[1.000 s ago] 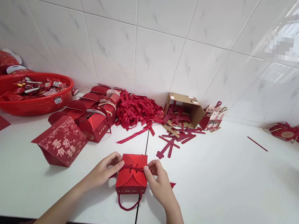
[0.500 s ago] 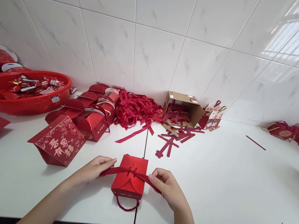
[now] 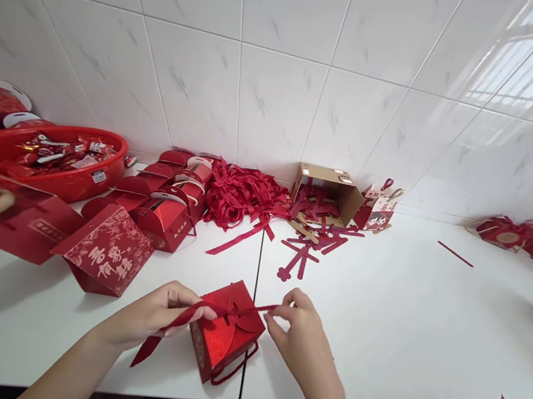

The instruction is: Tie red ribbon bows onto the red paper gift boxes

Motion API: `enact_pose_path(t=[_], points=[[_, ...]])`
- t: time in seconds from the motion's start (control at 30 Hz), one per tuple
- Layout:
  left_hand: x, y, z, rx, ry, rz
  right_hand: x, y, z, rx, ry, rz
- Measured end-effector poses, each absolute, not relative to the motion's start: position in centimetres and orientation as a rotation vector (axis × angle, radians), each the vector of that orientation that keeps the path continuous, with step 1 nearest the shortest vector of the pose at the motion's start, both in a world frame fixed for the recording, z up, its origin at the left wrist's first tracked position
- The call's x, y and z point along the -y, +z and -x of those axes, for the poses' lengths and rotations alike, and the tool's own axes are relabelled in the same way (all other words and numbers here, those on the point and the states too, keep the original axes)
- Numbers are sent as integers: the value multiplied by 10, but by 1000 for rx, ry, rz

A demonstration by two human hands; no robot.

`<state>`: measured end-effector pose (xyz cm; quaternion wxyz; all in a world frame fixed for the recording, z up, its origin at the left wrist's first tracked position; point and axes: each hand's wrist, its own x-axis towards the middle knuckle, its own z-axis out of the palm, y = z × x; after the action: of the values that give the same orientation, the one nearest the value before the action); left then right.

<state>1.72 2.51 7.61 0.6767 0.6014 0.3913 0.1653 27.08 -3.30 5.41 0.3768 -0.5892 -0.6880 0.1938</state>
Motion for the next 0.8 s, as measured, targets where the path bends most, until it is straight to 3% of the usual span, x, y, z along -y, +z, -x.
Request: enact_pose_path(t=[0.13,0.37,0.53,0.67,0.8], points=[[-11,77,-33,-997,679,-1427,22,46,-243,1463,55,1343],[-10,66,-44,-1153,1097,-1854,21,57,-217,1479,16,1071],[-10,66,-49,-1131,1079,-1900,15,57,-213,1391,-155,1081],[-7,67,-50,-1144,1021,-1816,13,54,-212,1304,-29,1178],[-5,65,-52,-1146,1003,-1889,16,56,-209,1345,427,1226]])
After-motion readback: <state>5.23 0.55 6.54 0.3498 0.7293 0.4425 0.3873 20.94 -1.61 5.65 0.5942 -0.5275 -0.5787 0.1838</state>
